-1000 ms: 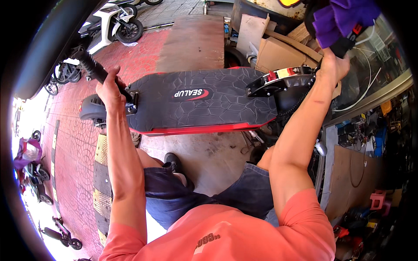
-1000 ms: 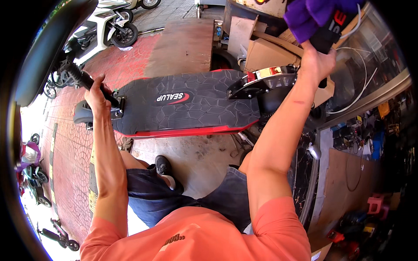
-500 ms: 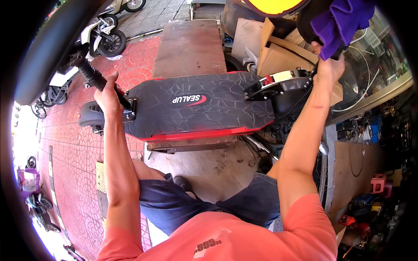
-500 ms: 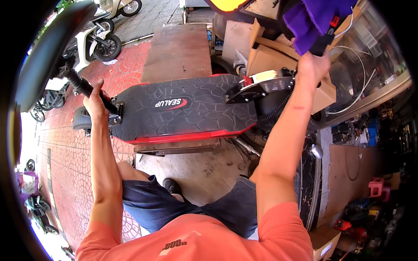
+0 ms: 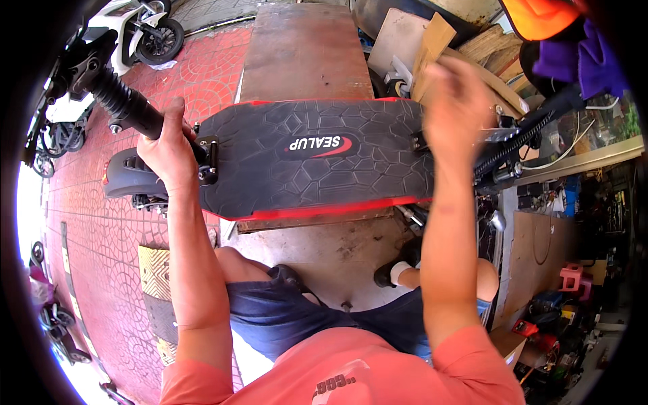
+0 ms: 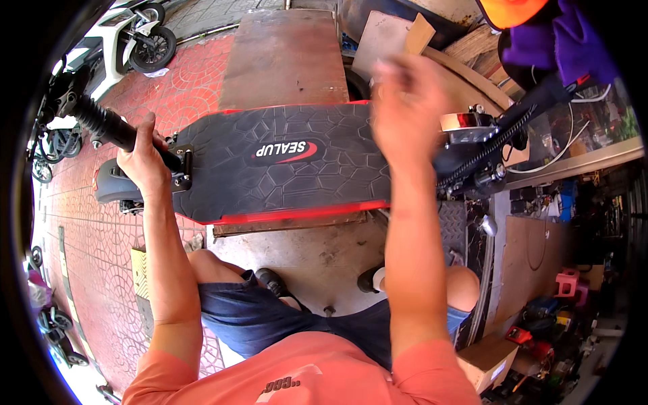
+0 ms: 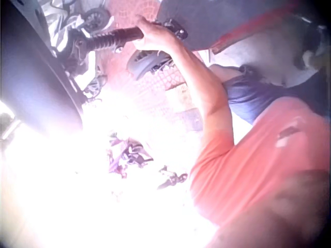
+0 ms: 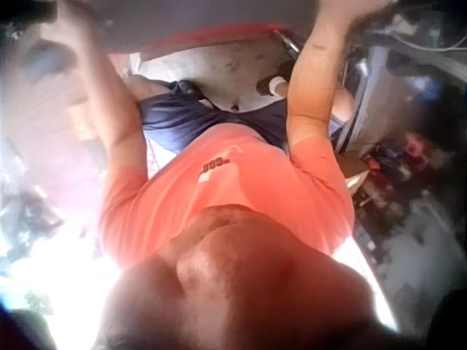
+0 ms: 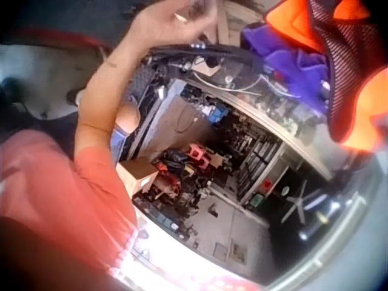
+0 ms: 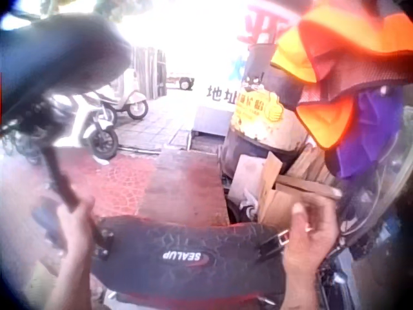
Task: The person disconnects wires, uses a power drill to remove screws from the side panel, and manipulates electrical connectors while repairing an electric scooter.
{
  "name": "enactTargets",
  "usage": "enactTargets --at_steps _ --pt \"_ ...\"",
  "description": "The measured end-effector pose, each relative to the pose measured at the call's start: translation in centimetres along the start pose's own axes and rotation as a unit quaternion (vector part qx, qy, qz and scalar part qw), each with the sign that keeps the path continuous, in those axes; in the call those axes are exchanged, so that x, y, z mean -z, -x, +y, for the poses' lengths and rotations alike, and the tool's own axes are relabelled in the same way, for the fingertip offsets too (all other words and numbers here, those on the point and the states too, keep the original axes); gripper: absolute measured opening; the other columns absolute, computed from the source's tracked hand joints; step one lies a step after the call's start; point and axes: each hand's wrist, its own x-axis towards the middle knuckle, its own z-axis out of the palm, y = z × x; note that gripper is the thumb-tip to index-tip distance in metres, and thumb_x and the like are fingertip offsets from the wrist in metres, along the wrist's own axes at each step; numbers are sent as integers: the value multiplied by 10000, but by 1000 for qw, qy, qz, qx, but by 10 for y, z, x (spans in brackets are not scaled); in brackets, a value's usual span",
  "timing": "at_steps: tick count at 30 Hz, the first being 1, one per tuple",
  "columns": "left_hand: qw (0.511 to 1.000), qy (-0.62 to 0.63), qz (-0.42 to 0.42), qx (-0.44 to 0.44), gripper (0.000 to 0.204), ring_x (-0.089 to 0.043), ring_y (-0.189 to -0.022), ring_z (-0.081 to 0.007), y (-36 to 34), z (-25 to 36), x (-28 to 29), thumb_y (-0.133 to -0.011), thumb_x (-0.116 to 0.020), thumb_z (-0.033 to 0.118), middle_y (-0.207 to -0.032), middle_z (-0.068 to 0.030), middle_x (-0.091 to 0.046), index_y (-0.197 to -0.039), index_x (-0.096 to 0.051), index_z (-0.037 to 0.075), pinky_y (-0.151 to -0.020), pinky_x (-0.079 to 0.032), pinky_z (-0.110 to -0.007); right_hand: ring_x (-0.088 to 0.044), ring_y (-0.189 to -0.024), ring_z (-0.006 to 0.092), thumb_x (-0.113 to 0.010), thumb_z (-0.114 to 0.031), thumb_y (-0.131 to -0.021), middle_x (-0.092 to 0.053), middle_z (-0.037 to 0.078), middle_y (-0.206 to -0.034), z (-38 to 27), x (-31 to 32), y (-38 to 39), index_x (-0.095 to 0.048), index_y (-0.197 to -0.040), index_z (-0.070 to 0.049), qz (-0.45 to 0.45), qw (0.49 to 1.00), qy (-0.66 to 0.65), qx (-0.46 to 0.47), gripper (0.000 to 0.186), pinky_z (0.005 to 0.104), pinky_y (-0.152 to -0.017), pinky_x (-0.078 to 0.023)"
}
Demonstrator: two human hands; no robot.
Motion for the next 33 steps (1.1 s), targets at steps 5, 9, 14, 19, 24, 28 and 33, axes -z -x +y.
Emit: enactTargets --at_steps 5,9,14,19,24,28,33 --pt "1000 0 -8 -20 276 -553 -517 -96 3 -11 -8 -947 -814 127 -598 -6 -594 -729 -660 58 -522 -418 -268 -756 -1137 373 -805 -294 -930 -792 208 -1191 79 -158 -39 -798 -1184 -33 -415 872 252 -56 365 466 -983 -589" --pt "1000 14 -4 -13 300 -551 -516 -91 6 -11 -6 -951 -817 126 -603 1 -592 -714 -644 65 -527 -417 -263 -742 -1172 376 -831 -266 -894 -778 211 -1238 108 -206 -41 -811 -1159 -46 -442 836 310 -102 345 473 -1003 -580" --pt "999 2 -3 -37 214 -512 -515 -114 0 -12 7 -944 -792 65 -605 -14 -540 -847 -601 60 -542 -431 -285 -765 -1099 348 -867 -237 -822 -815 168 -1123 119 -237 -31 -841 -1069 -109 -443 837 301 -115 279 489 -928 -586" --pt "999 1 2 -37 179 -515 -509 -123 -1 -13 5 -940 -784 47 -613 -20 -540 -876 -617 39 -531 -434 -286 -712 -1252 401 -698 -200 -878 -749 221 -1323 142 -246 -42 -806 -1217 -58 -440 859 213 -154 383 463 -1039 -580" --pt "999 16 31 -10 228 -554 -517 -145 -8 -24 -1 -937 -773 64 -623 -47 -596 -759 -634 29 -542 -462 -304 -705 -1289 371 -700 -266 -902 -743 210 -1349 139 -246 -57 -808 -1245 -86 -461 835 276 -121 402 460 -1064 -573" --pt "1000 -16 8 -8 278 -565 -535 -162 -29 -51 11 -953 -793 141 -670 -77 -644 -764 -651 -4 -562 -477 -324 -780 -1106 366 -754 -250 -803 -803 232 -1122 106 -222 -27 -846 -1042 -36 -342 910 119 -202 334 491 -967 -609" --pt "984 -154 83 34 288 -706 -698 -240 -54 -38 23 -986 -782 214 -821 -130 -714 -902 -735 -57 -686 -590 -388 -727 -617 404 -732 -110 -668 -693 239 -654 -46 -91 61 -717 -659 3 -139 941 -273 -141 114 509 -666 -596"
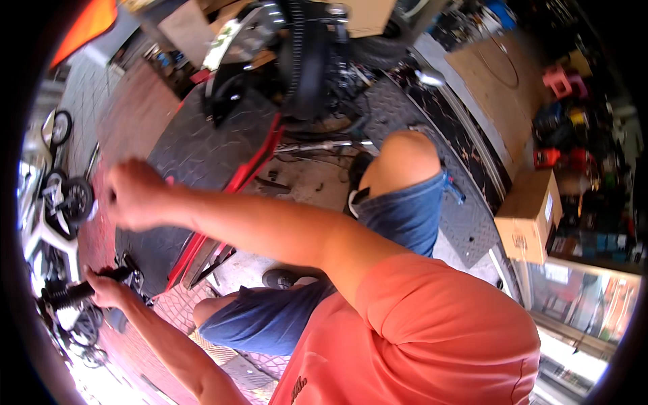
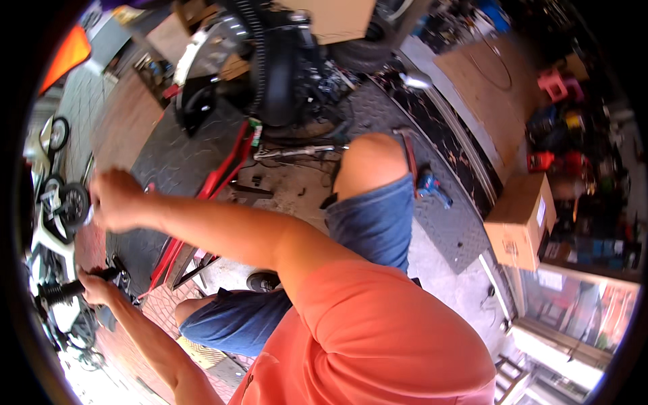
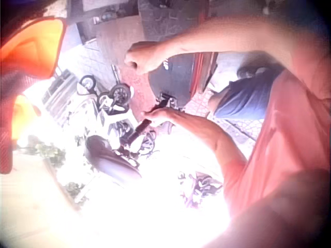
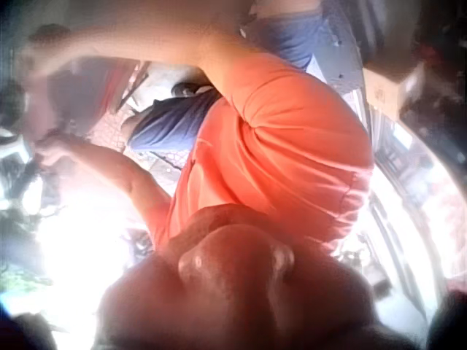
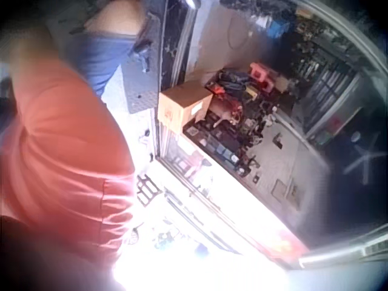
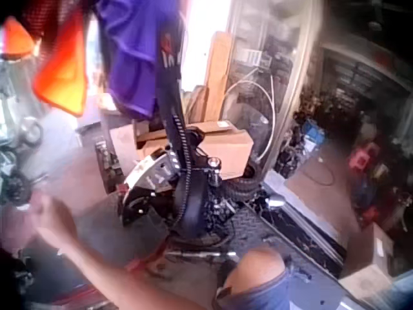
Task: The person disconnects wires, uses a power drill to remove screws from the side panel, and manipulates electrical connectors while repairing an electric scooter.
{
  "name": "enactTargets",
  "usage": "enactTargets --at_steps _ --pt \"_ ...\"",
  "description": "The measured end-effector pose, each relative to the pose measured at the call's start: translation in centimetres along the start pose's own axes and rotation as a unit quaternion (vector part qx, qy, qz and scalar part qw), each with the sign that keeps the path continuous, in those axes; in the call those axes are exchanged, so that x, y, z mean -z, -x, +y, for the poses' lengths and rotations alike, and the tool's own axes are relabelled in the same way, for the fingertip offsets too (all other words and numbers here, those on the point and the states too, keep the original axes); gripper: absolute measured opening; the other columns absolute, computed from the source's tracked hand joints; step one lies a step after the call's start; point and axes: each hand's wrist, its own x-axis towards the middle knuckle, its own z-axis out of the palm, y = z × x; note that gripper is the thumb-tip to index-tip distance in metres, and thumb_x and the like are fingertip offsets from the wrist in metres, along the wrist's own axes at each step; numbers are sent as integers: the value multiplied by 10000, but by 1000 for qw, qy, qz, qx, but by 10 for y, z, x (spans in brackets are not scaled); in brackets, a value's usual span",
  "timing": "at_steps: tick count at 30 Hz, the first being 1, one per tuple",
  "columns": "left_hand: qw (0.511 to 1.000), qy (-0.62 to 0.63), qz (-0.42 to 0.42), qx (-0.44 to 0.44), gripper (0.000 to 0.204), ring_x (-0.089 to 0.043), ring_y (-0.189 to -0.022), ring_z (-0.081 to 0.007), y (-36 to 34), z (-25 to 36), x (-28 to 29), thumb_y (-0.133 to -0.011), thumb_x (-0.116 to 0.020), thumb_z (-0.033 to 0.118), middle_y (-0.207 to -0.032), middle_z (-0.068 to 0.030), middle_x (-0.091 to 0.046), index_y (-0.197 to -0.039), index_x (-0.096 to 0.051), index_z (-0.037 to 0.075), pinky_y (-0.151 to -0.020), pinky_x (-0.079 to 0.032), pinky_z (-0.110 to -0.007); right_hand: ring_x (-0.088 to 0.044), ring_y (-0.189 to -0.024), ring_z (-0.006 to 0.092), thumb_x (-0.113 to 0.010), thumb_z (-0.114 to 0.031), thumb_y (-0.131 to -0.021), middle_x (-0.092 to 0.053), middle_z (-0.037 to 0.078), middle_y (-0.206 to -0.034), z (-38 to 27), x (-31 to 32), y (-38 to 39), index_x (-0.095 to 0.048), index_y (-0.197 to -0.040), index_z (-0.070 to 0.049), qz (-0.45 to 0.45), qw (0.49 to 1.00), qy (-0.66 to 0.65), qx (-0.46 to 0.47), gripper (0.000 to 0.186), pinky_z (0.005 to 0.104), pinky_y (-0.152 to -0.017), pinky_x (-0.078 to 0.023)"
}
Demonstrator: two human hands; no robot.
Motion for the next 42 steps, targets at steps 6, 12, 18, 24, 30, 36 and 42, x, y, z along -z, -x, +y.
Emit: enactTargets --at_steps 6,12,18,24,30,36,42 --pt "914 253 -259 183 469 -617 -1349 -284 182 51 49 -1144 -502 312 -1476 -205 -617 -1437 -608 -39 -1116 -508 -456 -732 -784 391 -750 -85 -673 -709 189 -812 -44 55 123 -673 -748 8 -41 983 146 106 143 502 -718 -578" --pt "648 317 -500 479 397 -579 -1365 -247 235 9 37 -1176 -384 245 -1433 -133 -624 -1411 -576 -12 -1160 -461 -444 -730 -1004 320 -722 -216 -776 -767 124 -930 -46 62 169 -810 -851 -48 -133 929 345 27 204 479 -830 -586" --pt "572 303 -526 552 354 -608 -1353 -337 277 28 8 -1101 -456 54 -1425 -226 -626 -1412 -574 -68 -1144 -536 -466 -714 -980 337 -746 -199 -767 -709 151 -964 -101 205 200 -808 -896 -38 -27 976 210 47 215 484 -826 -582" --pt "533 401 -438 603 371 -614 -1340 -411 263 13 -11 -1092 -407 -72 -1456 -309 -591 -1440 -512 -150 -1170 -568 -472 -589 -705 38 -763 -96 -996 -730 -23 -814 -122 432 299 -801 -1069 -43 340 934 101 31 98 232 -633 -465" --pt "605 258 -469 589 378 -685 -1001 -224 267 -22 17 -1124 -502 79 -1315 -177 -705 -1469 -556 -67 -833 -561 -301 -742 -1109 412 -705 -395 -983 -766 190 -1201 148 467 505 -776 -1087 -60 63 748 479 -455 357 518 -944 -586" --pt "708 122 -465 517 250 -622 -817 -201 312 47 -22 -978 -540 20 -994 -80 -690 -1198 -657 35 -699 -513 -343 -780 -974 359 -709 -327 -961 -792 179 -1062 243 384 586 -775 -1027 -116 129 601 462 -639 230 507 -862 -623" --pt "696 94 -491 515 225 -711 -864 -214 337 38 -42 -1002 -524 -9 -1125 -156 -761 -1179 -656 35 -770 -638 -344 -659 -1122 453 -527 -490 -1024 -638 248 -1337 322 405 643 -516 -1434 -40 98 532 385 -748 608 638 -830 -563"
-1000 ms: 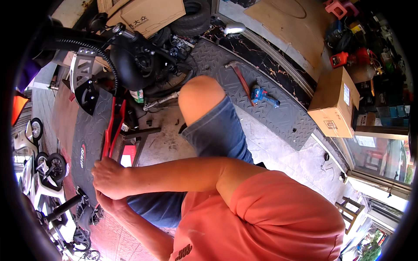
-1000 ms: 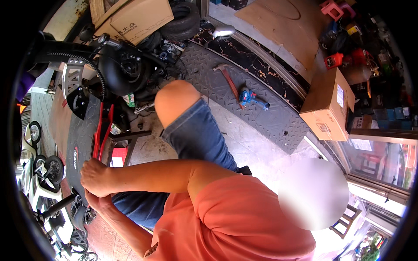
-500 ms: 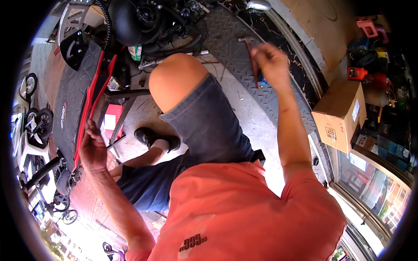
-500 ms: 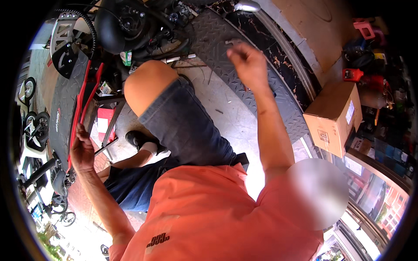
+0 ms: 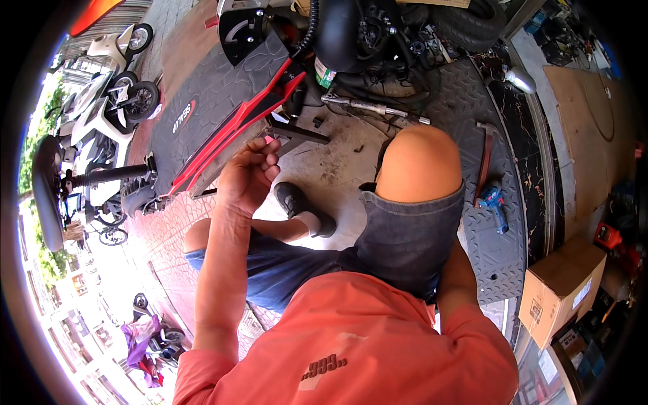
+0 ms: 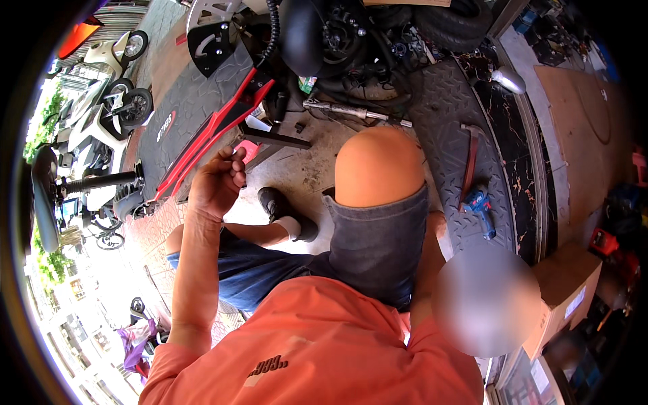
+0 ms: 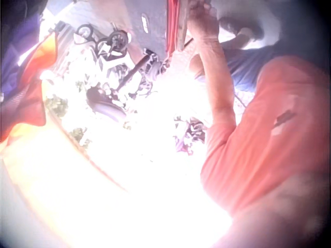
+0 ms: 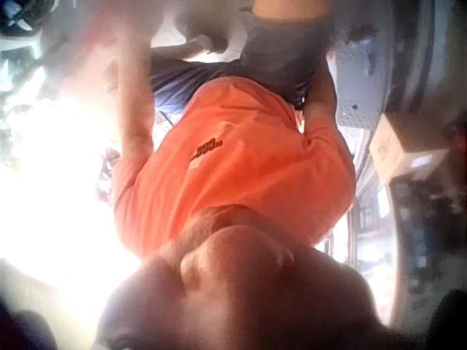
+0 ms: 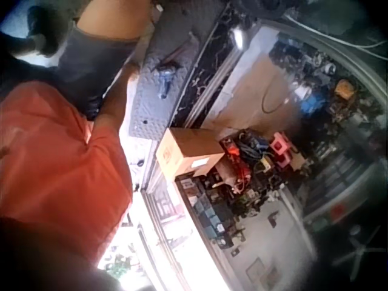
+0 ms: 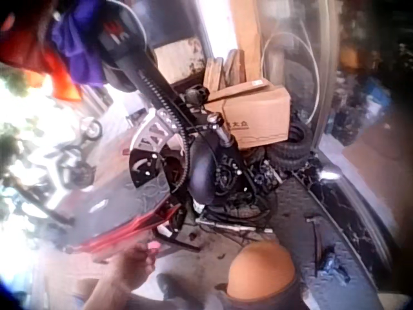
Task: The person disconnects wires, uses a power drill to remove screws from the side panel, and manipulates electrical connectors while repairing an electric scooter.
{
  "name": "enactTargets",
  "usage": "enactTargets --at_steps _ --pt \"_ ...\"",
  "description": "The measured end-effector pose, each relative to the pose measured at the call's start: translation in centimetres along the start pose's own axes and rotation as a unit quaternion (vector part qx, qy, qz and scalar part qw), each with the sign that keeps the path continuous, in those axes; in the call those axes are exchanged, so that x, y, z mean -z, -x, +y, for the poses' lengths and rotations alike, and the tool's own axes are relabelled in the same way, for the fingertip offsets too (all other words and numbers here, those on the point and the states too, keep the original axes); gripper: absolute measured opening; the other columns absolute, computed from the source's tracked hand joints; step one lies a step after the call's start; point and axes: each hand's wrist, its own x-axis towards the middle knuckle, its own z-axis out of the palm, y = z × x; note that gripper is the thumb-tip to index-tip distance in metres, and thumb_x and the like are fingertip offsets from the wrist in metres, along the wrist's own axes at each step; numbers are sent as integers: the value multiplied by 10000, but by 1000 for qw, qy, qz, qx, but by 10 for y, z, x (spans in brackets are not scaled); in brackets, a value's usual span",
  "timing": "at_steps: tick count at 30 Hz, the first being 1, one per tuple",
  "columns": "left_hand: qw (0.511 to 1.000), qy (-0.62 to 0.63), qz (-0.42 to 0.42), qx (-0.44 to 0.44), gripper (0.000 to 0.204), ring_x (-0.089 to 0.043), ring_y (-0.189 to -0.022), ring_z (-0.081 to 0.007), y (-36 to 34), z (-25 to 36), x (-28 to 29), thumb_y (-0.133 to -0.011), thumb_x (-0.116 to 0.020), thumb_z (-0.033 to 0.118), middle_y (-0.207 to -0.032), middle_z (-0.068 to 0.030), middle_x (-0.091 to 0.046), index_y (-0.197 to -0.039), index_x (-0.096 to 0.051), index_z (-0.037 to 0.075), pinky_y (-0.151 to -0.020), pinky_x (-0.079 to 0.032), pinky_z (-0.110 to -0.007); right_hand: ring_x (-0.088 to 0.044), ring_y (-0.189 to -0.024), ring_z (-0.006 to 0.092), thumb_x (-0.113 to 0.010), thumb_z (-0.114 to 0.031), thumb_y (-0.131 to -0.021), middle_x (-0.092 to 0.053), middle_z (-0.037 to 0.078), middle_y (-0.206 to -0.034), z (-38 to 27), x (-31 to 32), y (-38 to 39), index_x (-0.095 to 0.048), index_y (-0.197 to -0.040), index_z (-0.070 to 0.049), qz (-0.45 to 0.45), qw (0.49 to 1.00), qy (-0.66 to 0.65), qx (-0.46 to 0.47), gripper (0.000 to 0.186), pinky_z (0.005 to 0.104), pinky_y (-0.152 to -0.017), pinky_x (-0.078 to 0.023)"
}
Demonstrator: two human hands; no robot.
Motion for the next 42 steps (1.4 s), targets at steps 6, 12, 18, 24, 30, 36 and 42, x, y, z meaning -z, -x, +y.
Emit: enactTargets --at_steps 6,12,18,24,30,36,42 --pt "997 -1 -37 73 207 -666 -734 -172 -11 -21 -22 -1089 -556 168 -1018 -109 -773 -1214 -669 48 -629 -546 -316 -684 -887 298 -599 -336 -981 -703 171 -1107 1 63 32 -637 -1129 -60 -11 992 -120 24 316 471 -714 -573" --pt "990 -123 -45 54 281 -629 -577 -130 -26 -27 -44 -1134 -559 331 -845 -73 -749 -1182 -655 71 -476 -467 -288 -687 -695 158 -653 -189 -947 -736 84 -867 -31 191 90 -731 -900 -59 25 836 -528 151 159 313 -621 -550" --pt "988 -125 -92 4 302 -361 -527 -79 -17 -1 -44 -1143 -598 348 -663 62 -416 -1129 -674 56 -489 -315 -257 -767 -834 190 -719 -58 -990 -772 116 -933 -111 379 223 -733 -1060 40 48 643 -635 425 121 308 -744 -637" --pt "980 -112 -163 -39 398 -437 -729 -94 0 16 -94 -1133 -595 215 -929 -4 -540 -1440 -587 -38 -639 -376 -247 -738 -769 140 -765 -27 -950 -763 60 -842 -135 407 359 -769 -999 -22 55 530 -567 628 49 289 -677 -591" --pt "963 -69 -260 -25 385 -481 -702 -54 36 25 -85 -1115 -587 144 -1022 -20 -596 -1454 -555 -35 -565 -399 -218 -728 -702 376 -751 -85 -807 -712 154 -746 -198 321 445 -660 -891 -48 130 571 -499 639 129 468 -644 -565" --pt "962 -83 -258 -42 335 -482 -676 -60 65 12 -78 -1147 -585 292 -946 0 -587 -1331 -618 14 -547 -406 -213 -740 -711 380 -743 -102 -802 -723 167 -750 -212 290 442 -681 -867 -38 92 634 -464 611 110 480 -651 -567" --pt "978 -37 -192 -76 350 -651 -687 -161 75 0 -108 -1121 -626 306 -874 -61 -713 -1220 -699 -22 -586 -596 -339 -657 -685 71 -793 -20 -898 -687 32 -747 -215 304 446 -646 -898 -9 18 600 -498 626 147 274 -619 -528"
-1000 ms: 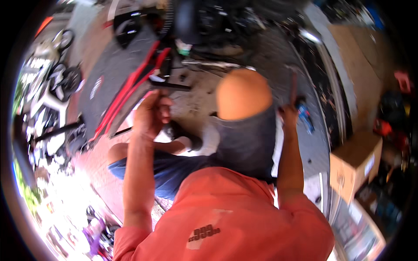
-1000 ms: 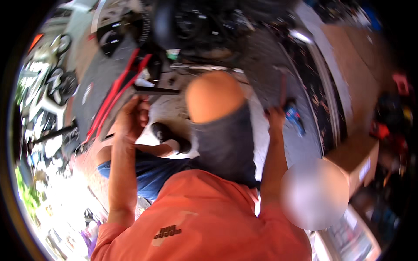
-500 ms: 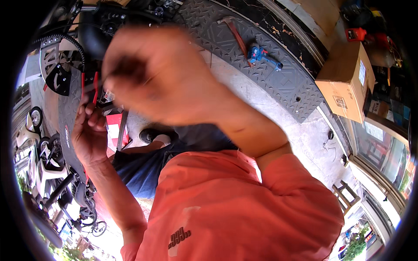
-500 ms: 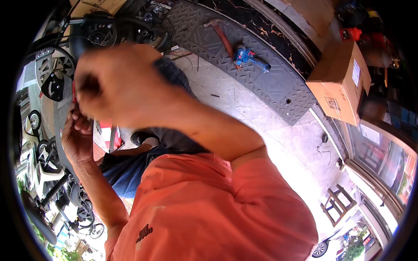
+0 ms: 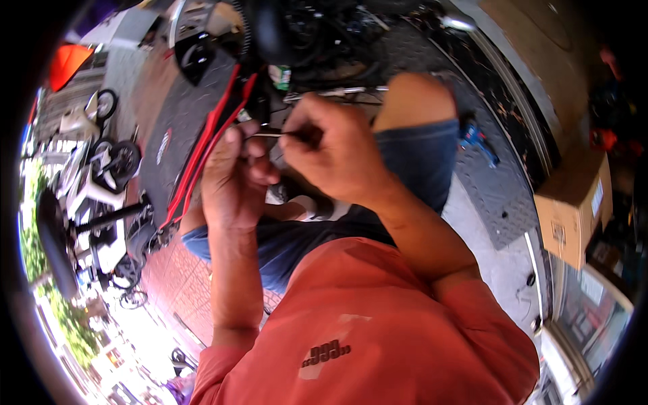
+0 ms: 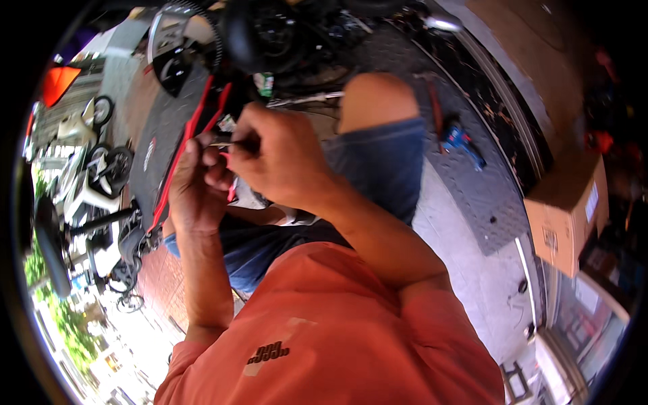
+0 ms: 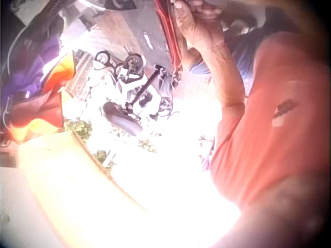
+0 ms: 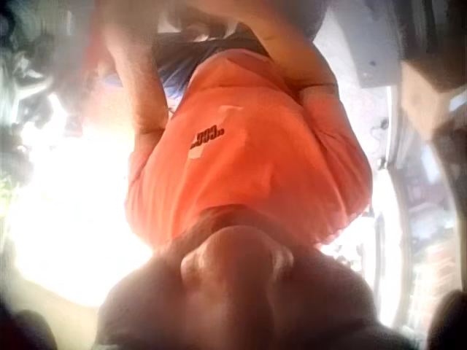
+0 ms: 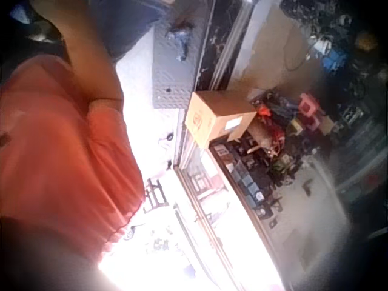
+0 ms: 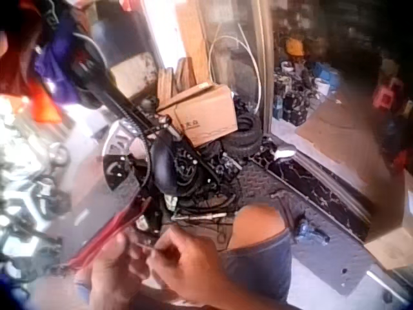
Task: The person disconnects wires, uses a power drill to remove screws from the side panel, and manipulates electrical connectors while repairing an electric scooter.
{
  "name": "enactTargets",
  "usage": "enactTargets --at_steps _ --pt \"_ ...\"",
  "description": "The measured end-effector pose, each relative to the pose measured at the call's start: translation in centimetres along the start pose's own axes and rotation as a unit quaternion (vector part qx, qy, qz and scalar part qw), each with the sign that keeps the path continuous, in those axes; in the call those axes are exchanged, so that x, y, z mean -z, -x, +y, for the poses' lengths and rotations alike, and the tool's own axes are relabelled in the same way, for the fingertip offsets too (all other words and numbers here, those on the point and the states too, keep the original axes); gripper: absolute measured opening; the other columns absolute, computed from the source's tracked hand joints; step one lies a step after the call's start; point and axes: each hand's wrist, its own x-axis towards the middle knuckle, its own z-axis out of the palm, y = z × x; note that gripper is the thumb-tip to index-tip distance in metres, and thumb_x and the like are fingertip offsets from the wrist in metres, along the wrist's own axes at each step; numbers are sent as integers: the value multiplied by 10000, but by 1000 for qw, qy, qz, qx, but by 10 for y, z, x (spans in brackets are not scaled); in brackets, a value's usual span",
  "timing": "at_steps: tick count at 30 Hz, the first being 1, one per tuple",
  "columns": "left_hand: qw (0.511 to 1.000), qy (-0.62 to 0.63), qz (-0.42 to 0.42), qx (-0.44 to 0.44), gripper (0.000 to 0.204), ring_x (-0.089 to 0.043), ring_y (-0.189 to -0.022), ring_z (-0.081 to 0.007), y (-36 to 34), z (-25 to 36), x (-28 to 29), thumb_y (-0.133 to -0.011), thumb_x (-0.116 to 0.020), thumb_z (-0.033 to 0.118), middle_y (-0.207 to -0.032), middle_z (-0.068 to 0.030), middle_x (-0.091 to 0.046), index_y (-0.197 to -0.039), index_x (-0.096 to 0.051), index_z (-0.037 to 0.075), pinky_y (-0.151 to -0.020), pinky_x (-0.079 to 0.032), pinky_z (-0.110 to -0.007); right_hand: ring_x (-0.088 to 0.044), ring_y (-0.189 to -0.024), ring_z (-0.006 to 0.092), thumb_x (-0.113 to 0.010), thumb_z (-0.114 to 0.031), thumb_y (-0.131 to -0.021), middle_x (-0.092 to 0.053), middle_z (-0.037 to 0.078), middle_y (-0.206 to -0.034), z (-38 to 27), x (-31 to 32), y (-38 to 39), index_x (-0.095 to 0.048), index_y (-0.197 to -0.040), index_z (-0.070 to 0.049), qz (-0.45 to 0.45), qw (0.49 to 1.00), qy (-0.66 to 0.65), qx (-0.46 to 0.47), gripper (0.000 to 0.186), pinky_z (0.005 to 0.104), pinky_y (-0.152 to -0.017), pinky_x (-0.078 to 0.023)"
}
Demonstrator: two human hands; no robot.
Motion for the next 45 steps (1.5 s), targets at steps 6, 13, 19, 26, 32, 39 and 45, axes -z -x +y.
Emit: enactTargets --at_steps 6,13,19,26,32,39,45 --pt "995 92 -26 -8 382 -670 -701 -189 3 8 25 -1140 -578 300 -920 -93 -741 -1276 -674 -44 -621 -632 -391 -732 -664 143 -772 1 -859 -739 100 -760 -6 -29 -15 -642 -875 12 -53 996 -61 -47 132 300 -614 -570" --pt "996 83 -23 -7 359 -713 -711 -197 -5 13 40 -1149 -563 273 -922 -114 -750 -1249 -685 -50 -642 -648 -382 -747 -651 228 -772 -13 -857 -720 111 -740 0 -46 -30 -625 -863 -6 -81 996 20 -40 147 338 -615 -573" --pt "995 -35 12 -94 297 -727 -705 -203 -20 13 57 -1132 -608 211 -906 -139 -756 -1193 -710 -61 -654 -661 -352 -701 -663 112 -779 -6 -906 -710 63 -757 1 -59 -49 -645 -904 10 -114 985 121 53 135 290 -604 -557" --pt "981 -107 58 -153 292 -694 -706 -168 -40 17 58 -1117 -651 224 -898 -101 -733 -1146 -727 -57 -635 -615 -307 -680 -680 116 -749 -14 -970 -734 63 -855 35 -75 -60 -650 -967 8 -88 986 79 119 101 281 -598 -538" --pt "979 -135 14 -154 313 -687 -677 -164 -63 19 54 -1117 -656 245 -846 -83 -722 -1114 -738 -57 -618 -596 -289 -691 -757 156 -742 -110 -1022 -740 53 -912 80 -70 -64 -695 -1106 -13 -108 910 -307 -256 136 273 -686 -558" --pt "745 -597 111 -277 344 -715 -647 -284 -145 54 71 -1036 -728 353 -695 -85 -705 -1008 -693 12 -605 -533 -430 -680 -801 146 -768 -156 -1007 -736 67 -901 85 -49 -90 -713 -1053 -24 -54 900 -365 -234 151 288 -724 -542" --pt "591 -767 86 -236 295 -743 -793 -426 -186 66 63 -959 -749 364 -776 -182 -743 -957 -688 75 -729 -579 -533 -673 -727 134 -770 -145 -1002 -750 69 -869 99 -37 -105 -722 -1046 -20 8 933 -279 -229 141 270 -681 -534"
